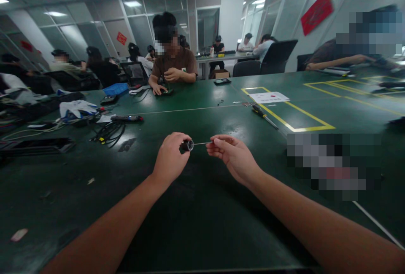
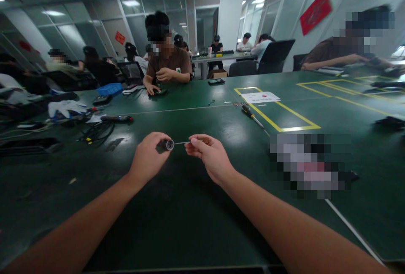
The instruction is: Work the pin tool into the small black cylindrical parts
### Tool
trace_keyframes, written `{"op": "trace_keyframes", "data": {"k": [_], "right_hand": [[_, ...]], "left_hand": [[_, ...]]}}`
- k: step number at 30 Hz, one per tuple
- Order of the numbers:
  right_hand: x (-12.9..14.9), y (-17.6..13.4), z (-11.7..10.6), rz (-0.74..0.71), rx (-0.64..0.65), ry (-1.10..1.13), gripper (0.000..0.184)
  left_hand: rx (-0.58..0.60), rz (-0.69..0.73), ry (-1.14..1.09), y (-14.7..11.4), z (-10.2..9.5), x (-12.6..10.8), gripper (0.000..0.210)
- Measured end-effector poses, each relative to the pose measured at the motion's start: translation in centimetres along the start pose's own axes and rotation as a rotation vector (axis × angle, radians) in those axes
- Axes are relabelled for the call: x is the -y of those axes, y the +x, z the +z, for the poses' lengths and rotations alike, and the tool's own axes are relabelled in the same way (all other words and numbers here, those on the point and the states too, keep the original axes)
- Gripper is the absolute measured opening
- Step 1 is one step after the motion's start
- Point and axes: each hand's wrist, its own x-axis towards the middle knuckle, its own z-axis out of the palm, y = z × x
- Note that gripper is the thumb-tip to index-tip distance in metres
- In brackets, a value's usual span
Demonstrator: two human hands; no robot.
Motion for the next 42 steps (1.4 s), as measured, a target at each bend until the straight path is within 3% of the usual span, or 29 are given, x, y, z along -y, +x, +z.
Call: {"op": "trace_keyframes", "data": {"k": [13, 20, 27, 35, 42], "right_hand": [[-0.2, 0.0, 0.0, 0.022, 0.004, 0.014, 0.023], [0.1, 0.6, -0.6, 0.184, -0.033, 0.148, 0.008], [0.2, 0.6, -0.7, 0.066, -0.04, 0.096, 0.01], [-0.3, 0.6, -0.9, 0.077, -0.07, -0.023, 0.015], [-0.3, 0.4, -0.8, 0.073, -0.063, -0.056, 0.018]], "left_hand": [[0.001, 0.002, -0.008, -0.1, -0.1, -0.3, 0.023], [-0.008, 0.038, 0.032, -0.1, -0.1, 0.1, 0.027], [0.017, 0.065, 0.053, 0.0, -0.1, 0.4, 0.029], [0.167, 0.009, 0.089, 0.0, 0.6, 1.7, 0.03], [0.159, 0.016, 0.082, -0.1, 0.6, 1.7, 0.032]]}}
